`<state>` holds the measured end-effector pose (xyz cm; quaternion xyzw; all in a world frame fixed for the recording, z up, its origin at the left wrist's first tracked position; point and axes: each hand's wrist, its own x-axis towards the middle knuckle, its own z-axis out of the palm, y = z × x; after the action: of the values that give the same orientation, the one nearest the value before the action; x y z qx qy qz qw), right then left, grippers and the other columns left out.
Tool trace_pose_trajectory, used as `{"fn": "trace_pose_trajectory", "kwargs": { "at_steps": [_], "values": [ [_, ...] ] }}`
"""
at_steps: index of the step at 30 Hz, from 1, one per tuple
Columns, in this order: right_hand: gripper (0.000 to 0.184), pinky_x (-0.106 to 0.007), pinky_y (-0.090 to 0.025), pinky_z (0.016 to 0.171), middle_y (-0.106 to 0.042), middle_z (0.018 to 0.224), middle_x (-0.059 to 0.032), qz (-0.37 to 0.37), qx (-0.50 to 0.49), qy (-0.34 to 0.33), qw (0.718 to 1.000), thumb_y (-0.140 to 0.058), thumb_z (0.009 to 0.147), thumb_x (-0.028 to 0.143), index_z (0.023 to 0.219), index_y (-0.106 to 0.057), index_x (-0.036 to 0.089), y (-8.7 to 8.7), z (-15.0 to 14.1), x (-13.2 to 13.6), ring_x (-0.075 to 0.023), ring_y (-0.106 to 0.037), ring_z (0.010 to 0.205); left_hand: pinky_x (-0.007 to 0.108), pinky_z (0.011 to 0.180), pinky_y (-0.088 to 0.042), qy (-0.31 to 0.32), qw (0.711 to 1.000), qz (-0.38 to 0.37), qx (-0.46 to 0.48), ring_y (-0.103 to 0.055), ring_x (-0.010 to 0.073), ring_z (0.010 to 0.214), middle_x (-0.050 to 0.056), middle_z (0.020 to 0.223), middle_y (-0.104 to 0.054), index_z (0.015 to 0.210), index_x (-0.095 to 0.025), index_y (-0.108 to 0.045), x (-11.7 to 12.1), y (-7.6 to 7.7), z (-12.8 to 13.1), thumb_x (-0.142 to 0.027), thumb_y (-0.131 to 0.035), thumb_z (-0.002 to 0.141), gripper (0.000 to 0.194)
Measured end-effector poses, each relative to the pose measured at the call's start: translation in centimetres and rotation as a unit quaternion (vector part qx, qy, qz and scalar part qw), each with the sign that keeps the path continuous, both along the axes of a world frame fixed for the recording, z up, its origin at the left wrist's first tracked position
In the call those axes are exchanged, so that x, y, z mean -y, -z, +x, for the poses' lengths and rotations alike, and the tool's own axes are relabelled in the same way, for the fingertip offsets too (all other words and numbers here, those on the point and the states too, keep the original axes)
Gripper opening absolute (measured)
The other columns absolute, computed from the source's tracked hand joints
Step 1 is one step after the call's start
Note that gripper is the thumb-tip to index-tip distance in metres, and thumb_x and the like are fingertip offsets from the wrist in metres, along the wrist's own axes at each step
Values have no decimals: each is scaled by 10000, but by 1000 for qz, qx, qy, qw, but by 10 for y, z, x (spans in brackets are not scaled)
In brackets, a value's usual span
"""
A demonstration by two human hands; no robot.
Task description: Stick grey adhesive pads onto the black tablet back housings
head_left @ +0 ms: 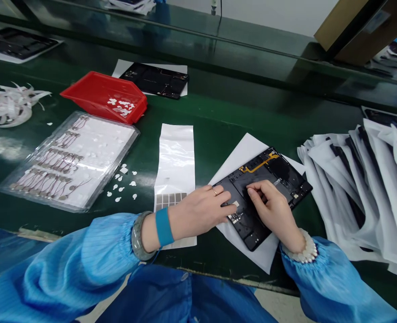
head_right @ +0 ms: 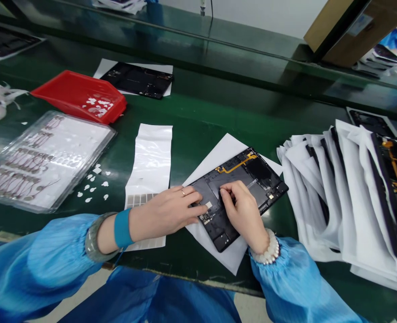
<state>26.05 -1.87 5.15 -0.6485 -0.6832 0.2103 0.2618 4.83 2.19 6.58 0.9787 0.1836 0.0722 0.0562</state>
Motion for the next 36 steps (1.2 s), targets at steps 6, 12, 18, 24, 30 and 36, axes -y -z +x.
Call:
{"fn": "trace_pose_trajectory", "kwargs": {
  "at_steps": [6,12,18,24,30,36],
  "values": [
    [177,-284,-446,660,-610,854,-37,-4,-11,-2,1000,-454,914,317,852,-583,213,-2,2,-1,-160,-567,748,313,706,-387,1,998,-55,-10,-507,200,874,29,955,-562,1013,-194,-559,-4,-5,2,-385,-642,835,275],
    [182,-285,-445,651,-611,853,-39,-9,-17,-7,1000,-449,917,315,849,-583,212,-3,3,-1,-155,-558,731,308,705,-352,4,1000,-3,-4,-504,187,841,26,902,-575,987,-176,-577,-3,1,9,-415,-602,865,270],
    [177,-280,-442,651,-605,846,-36,-7,-26,-10,1000,-447,919,301,836,-577,214,-5,3,-1,-152,-553,722,318,683,-305,17,997,77,-5,-488,196,842,52,958,-583,1023,-154,-582,2,4,9,-375,-534,916,251],
    [155,-277,-437,669,-599,846,-28,-9,-25,-11,1000,-464,917,296,844,-575,216,-4,4,-1,-149,-550,731,319,695,-297,24,998,57,11,-481,189,852,40,988,-594,1011,-163,-595,2,6,10,-342,-543,917,209],
    [157,-273,-428,639,-597,841,-28,-18,-30,-3,999,-468,914,299,847,-581,213,-4,3,-1,-145,-537,716,328,712,-312,-2,997,76,7,-486,203,907,49,1011,-592,1031,-164,-585,2,6,9,-429,-574,884,304],
    [167,-268,-430,622,-603,826,-30,-10,-32,-3,999,-467,911,298,833,-585,210,-5,2,-1,-142,-540,694,331,722,-310,-13,997,69,12,-488,203,904,34,991,-596,998,-179,-589,2,4,9,-454,-592,865,305]
  ]
}}
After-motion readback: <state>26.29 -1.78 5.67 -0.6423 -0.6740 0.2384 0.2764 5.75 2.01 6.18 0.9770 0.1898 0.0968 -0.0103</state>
